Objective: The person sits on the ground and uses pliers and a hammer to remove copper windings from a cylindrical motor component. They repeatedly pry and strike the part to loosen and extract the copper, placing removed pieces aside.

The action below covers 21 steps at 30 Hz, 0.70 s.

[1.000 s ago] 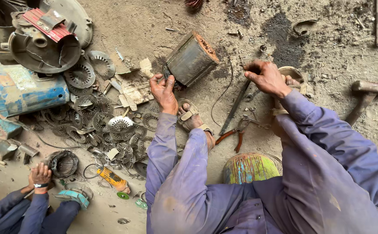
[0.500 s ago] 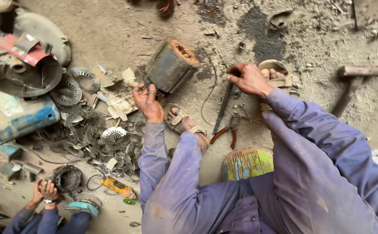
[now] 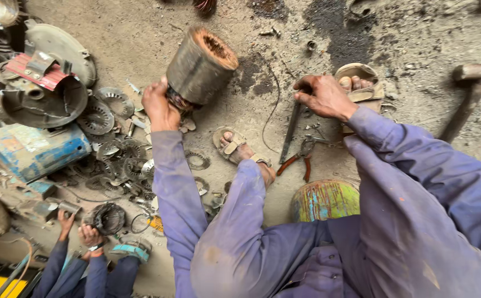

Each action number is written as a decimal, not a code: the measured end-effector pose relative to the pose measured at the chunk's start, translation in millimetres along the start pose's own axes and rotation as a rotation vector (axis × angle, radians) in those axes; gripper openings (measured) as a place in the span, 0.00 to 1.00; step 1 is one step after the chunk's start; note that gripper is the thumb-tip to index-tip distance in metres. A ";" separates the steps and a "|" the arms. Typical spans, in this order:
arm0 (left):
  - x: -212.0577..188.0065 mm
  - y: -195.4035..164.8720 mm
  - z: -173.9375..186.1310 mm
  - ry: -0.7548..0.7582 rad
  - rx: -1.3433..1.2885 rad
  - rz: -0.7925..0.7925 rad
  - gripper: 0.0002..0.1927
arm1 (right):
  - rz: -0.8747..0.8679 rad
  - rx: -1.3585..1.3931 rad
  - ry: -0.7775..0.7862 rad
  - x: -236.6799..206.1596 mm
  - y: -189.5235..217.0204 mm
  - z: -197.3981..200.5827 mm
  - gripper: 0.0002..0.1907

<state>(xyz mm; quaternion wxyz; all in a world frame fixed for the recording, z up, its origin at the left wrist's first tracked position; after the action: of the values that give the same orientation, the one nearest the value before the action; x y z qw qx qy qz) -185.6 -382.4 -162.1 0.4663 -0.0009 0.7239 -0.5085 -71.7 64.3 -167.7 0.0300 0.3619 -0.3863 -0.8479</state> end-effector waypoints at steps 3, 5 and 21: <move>19.0 -17.1 -13.9 0.004 0.016 0.151 0.06 | -0.051 0.059 0.036 -8.0 -1.5 4.1 0.19; 26.7 -22.5 -21.9 0.014 -0.031 0.274 0.11 | -0.077 0.035 0.035 -14.0 -3.6 6.9 0.18; 25.3 -32.5 -39.0 0.009 -0.123 0.334 0.09 | -0.084 -0.006 0.002 -22.7 3.6 17.2 0.18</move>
<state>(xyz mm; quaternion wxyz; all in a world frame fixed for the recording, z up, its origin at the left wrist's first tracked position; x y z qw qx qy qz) -241.7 -381.4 -153.3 0.5402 0.0932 0.7457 -0.3788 -66.7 80.2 -144.3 -0.0042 0.3784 -0.3682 -0.8493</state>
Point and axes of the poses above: each hand's wrist, its own x-axis towards the middle knuckle, its own z-axis out of the back of the hand, y = z × x, the point moved 1 cm from there along x, towards the middle knuckle, and after that the axes turned 13 degrees about -x, right-handed, at the moved point
